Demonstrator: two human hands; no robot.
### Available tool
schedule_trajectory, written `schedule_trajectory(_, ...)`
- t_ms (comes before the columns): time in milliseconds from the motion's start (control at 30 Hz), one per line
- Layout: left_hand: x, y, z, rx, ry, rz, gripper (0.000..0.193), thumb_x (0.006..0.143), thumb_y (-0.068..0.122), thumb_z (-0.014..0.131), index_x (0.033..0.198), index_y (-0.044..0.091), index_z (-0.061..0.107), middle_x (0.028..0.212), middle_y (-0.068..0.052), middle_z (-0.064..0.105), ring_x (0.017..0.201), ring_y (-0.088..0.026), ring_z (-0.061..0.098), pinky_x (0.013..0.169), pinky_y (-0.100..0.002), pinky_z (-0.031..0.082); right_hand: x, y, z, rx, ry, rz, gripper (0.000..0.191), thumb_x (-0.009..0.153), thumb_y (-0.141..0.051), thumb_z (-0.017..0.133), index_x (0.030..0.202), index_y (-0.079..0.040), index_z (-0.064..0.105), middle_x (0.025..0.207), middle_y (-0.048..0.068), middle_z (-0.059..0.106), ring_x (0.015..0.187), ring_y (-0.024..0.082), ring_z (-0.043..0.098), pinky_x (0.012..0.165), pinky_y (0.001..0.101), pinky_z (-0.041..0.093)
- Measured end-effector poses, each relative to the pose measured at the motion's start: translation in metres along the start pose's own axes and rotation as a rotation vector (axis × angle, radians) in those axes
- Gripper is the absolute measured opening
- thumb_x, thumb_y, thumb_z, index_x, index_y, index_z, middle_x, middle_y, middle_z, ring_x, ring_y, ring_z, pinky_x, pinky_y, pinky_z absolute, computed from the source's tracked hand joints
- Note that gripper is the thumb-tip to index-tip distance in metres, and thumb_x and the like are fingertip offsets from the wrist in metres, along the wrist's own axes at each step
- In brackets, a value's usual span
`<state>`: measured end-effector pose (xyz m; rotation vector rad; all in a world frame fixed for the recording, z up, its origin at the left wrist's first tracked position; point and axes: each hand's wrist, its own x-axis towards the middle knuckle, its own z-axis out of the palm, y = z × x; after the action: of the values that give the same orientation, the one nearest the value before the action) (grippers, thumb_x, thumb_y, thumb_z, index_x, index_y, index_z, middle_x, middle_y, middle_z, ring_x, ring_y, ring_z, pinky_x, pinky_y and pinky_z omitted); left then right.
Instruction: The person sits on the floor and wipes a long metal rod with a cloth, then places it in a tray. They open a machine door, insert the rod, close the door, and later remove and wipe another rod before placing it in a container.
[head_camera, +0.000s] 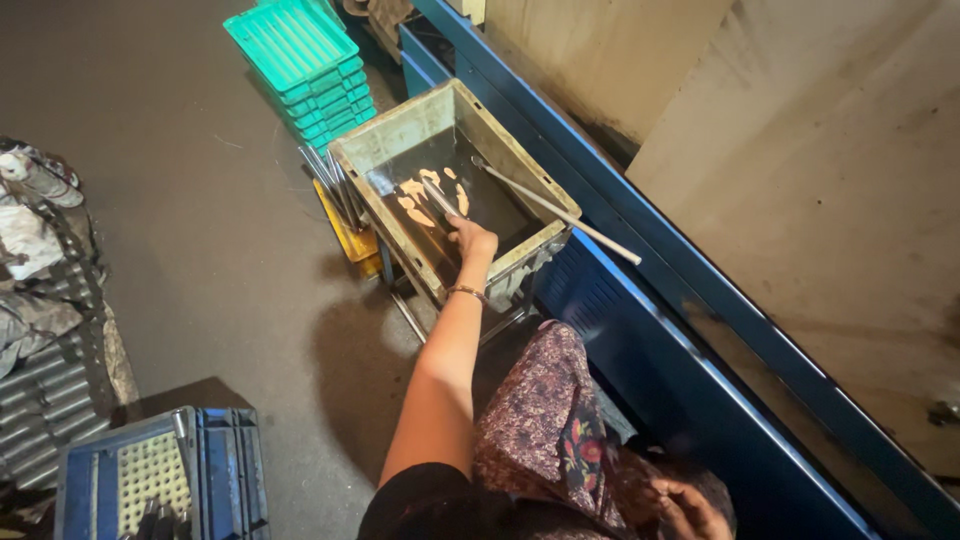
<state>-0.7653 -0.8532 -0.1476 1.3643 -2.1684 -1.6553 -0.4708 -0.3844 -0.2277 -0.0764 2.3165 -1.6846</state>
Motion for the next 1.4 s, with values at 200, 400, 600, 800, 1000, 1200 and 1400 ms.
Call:
schedule_trajectory(200,-0.003,0.004,0.008,0.076,-0.021,-0.048,0.108,0.085,-0.009,0.064,0.162,0.016,-0.006,0.157,-0.035,0.015,0.138,-0.049,0.043,0.112,-0.047,0.044,0.003,0.001,0.007,0.028,-0.06,0.038,0.028,0.092,0.002,0.065,0.119,0.001,0.071,0.104,0.014,0.082,0.105,0.019,0.074,0.096,0.0318,0.054)
schedule_trajectory(400,0.001,0.001,0.012,0.138,0.002,-0.04,0.097,0.091,-0.003,0.062,0.162,0.017,-0.003,0.155,-0.035,0.021,0.132,-0.05,0.049,0.108,-0.05,0.046,0.01,-0.006,0.013,0.186,-0.099,0.0,0.028,0.092,0.004,0.063,0.12,0.004,0.069,0.104,0.017,0.081,0.104,0.022,0.075,0.095,0.0347,0.056)
schedule_trajectory(600,0.0,0.002,0.012,0.193,0.08,0.145,0.076,0.093,0.003,0.064,0.154,0.007,0.019,0.142,-0.034,0.041,0.124,-0.048,0.057,0.105,-0.047,0.049,0.008,-0.012,0.015,0.242,-0.092,0.008,0.027,0.093,0.004,0.062,0.12,0.006,0.069,0.106,0.019,0.08,0.105,0.023,0.074,0.096,0.0355,0.056)
schedule_trajectory(800,-0.021,0.012,0.006,0.227,0.221,0.506,0.063,0.084,-0.002,0.064,0.142,0.003,0.041,0.13,-0.024,0.051,0.117,-0.043,0.058,0.096,-0.048,0.05,0.006,-0.007,-0.001,0.181,-0.121,0.113,0.029,0.093,-0.001,0.062,0.122,0.002,0.068,0.106,0.015,0.079,0.104,0.021,0.074,0.095,0.0347,0.056)
schedule_trajectory(1000,-0.042,0.018,0.013,0.107,0.193,1.066,0.052,0.086,-0.014,0.052,0.133,0.006,0.062,0.118,-0.016,0.055,0.101,-0.032,0.062,0.093,-0.04,0.054,-0.012,-0.012,-0.02,0.035,-0.042,0.045,0.027,0.093,-0.007,0.067,0.119,-0.001,0.07,0.109,0.011,0.078,0.105,0.015,0.072,0.095,0.0311,0.055)
schedule_trajectory(1200,-0.071,0.02,0.038,-0.218,-0.02,0.999,0.03,0.105,0.005,0.044,0.12,0.002,0.07,0.109,-0.014,0.057,0.096,-0.023,0.058,0.084,-0.033,0.051,-0.048,-0.067,-0.039,-0.194,0.045,0.32,0.025,0.1,-0.013,0.062,0.123,-0.008,0.068,0.105,0.016,0.075,0.097,0.025,0.069,0.084,0.0368,0.054)
schedule_trajectory(1400,-0.119,0.019,0.064,-0.303,-0.127,0.855,0.048,0.097,0.004,0.042,0.141,-0.001,0.058,0.123,-0.02,0.043,0.107,-0.032,0.043,0.087,-0.041,0.037,-0.088,-0.092,-0.083,-0.06,0.165,0.318,0.025,0.096,-0.017,0.065,0.118,-0.011,0.073,0.1,0.004,0.079,0.076,0.016,0.062,0.066,0.0313,0.05)
